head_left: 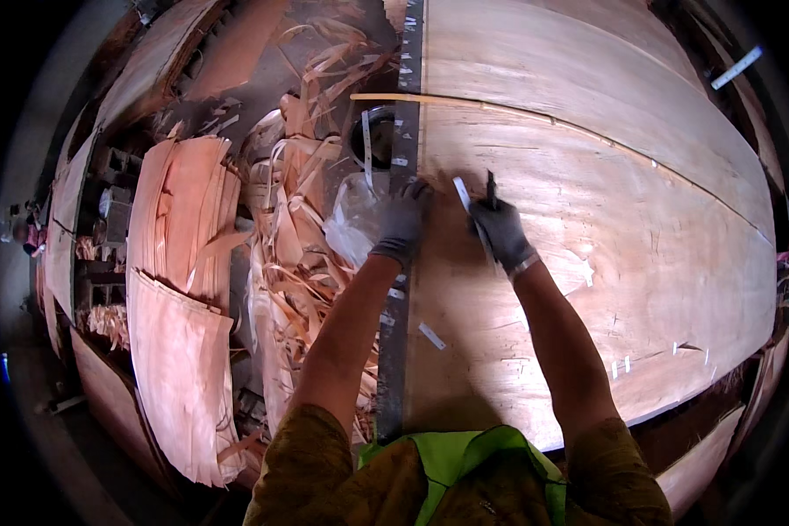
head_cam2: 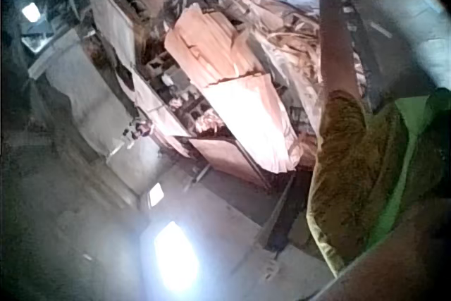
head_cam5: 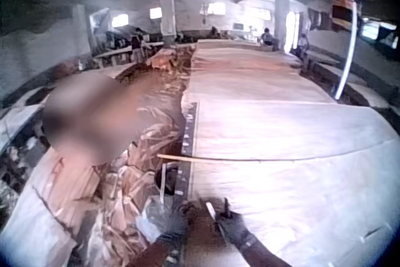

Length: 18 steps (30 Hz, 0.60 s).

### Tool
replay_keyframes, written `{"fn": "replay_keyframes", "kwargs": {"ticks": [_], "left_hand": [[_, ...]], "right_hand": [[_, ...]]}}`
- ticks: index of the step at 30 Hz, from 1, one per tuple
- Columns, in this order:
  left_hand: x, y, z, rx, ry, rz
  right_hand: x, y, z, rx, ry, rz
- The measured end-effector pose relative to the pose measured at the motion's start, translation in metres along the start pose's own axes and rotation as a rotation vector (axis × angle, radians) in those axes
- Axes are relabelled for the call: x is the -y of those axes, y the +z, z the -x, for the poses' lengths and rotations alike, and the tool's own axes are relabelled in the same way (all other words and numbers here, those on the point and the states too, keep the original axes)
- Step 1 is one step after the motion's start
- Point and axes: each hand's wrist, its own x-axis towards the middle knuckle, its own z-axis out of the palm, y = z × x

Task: The person sorts and handles large wooden veneer sheets, using a pole to move them, trimming edges with a small knife, and measuring dimensions with a measuring tape.

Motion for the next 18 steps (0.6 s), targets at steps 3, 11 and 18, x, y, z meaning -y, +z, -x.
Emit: {"fn": "replay_keyframes", "kwargs": {"ticks": [3, 11, 18], "left_hand": [[-0.015, 0.002, -0.013, -0.201, -0.275, 0.433], [-0.036, -0.025, -0.029, 0.163, 0.037, -0.04], [-0.02, -0.012, -0.031, -0.018, 0.278, -0.143]], "right_hand": [[0.02, 0.029, -0.037, -0.057, 0.081, 0.187], [-0.036, 0.023, -0.026, -0.123, -0.093, 0.121], [-0.022, -0.003, 0.028, -0.259, 0.018, -0.087]]}}
